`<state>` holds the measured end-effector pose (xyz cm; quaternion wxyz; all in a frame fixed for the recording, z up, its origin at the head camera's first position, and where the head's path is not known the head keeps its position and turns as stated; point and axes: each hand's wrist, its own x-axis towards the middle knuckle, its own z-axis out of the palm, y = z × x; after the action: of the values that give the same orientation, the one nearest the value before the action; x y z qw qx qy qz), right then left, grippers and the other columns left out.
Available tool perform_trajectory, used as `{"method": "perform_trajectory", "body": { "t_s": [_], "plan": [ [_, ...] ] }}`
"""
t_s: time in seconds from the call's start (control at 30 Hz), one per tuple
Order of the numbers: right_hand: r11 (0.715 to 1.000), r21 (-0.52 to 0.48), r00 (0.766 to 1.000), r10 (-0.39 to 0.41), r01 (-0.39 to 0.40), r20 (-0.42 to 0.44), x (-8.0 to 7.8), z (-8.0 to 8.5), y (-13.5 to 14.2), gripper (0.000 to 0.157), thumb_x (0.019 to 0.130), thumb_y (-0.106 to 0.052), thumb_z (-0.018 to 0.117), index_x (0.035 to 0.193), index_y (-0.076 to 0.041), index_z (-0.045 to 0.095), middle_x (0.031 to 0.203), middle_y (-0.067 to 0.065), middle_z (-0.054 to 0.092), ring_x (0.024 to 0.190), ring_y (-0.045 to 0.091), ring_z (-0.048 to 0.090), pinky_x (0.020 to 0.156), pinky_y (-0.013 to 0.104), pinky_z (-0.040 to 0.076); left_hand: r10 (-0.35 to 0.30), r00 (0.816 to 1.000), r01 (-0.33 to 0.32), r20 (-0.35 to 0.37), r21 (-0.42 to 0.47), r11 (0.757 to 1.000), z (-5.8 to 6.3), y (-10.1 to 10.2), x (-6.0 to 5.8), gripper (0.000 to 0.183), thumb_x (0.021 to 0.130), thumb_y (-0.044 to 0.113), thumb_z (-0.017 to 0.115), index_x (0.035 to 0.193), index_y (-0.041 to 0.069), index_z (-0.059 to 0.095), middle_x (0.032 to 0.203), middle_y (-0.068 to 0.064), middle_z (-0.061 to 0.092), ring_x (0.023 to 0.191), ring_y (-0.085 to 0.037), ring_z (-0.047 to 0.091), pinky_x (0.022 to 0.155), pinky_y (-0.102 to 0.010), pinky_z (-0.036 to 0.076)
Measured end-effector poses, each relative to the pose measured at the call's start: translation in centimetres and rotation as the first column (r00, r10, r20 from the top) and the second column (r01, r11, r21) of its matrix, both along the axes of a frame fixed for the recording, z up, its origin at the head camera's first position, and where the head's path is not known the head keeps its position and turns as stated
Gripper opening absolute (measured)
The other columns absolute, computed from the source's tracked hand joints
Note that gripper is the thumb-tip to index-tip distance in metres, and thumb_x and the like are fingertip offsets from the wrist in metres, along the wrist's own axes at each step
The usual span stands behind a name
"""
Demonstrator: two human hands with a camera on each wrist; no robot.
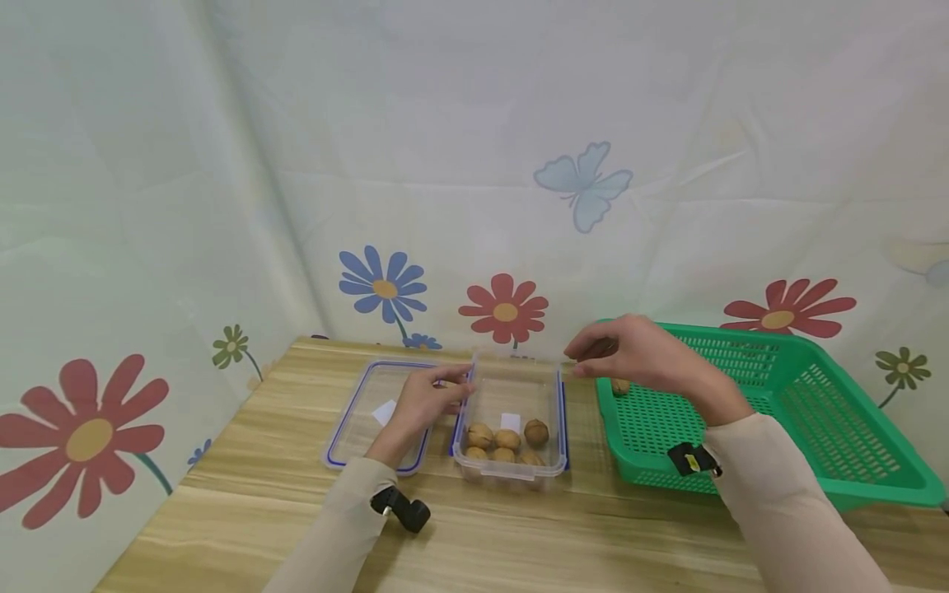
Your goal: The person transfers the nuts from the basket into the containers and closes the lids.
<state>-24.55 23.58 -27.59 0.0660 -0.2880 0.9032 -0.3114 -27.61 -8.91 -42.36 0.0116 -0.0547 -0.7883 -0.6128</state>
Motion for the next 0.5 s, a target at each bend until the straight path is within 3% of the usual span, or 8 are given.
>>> {"method": "perform_trajectory", "body": {
  "t_s": [0.13, 0.33, 0.5],
  "plan": [
    [1.000, -0.005, 1.000, -0.018, 0.018, -0.011, -0.5, 0.0, 0.9, 0.029, 0.101, -0.022, 0.076, 0.127, -0.008, 0.075, 0.121, 0.002, 0.076, 0.102, 0.017, 0.074, 0.094, 0.045, 0.061, -0.003, 1.000, 0.003, 0.001, 0.003, 1.000, 0.0, 0.0, 0.0, 0.041, 0.098, 0.013, 0.079, 0.137, 0.004, 0.071, 0.112, -0.011, 0.071, 0.078, -0.022, 0.076, 0.073, -0.031, 0.067],
    [0.998, -0.015, 0.998, -0.056, 0.055, -0.023, -1.4, -0.4, 2.3, 0.027, 0.102, -0.022, 0.076, 0.126, -0.009, 0.076, 0.119, 0.003, 0.076, 0.106, 0.020, 0.073, 0.091, 0.036, 0.060, -0.001, 1.000, 0.001, 0.004, -0.004, 1.000, 0.2, 0.0, 0.1, 0.041, 0.098, 0.014, 0.079, 0.138, 0.006, 0.071, 0.112, -0.010, 0.071, 0.077, -0.021, 0.076, 0.073, -0.031, 0.067],
    [0.997, -0.006, 0.997, -0.080, 0.079, -0.025, -2.2, -0.9, 3.5, 0.033, 0.102, -0.025, 0.076, 0.129, -0.006, 0.075, 0.124, 0.008, 0.075, 0.115, 0.027, 0.070, 0.093, 0.036, 0.060, 0.002, 1.000, -0.002, 0.006, 0.000, 1.000, 0.2, 0.0, 0.2, 0.040, 0.098, 0.014, 0.079, 0.137, 0.006, 0.072, 0.111, -0.010, 0.071, 0.077, -0.021, 0.075, 0.073, -0.032, 0.067]
  ]
}}
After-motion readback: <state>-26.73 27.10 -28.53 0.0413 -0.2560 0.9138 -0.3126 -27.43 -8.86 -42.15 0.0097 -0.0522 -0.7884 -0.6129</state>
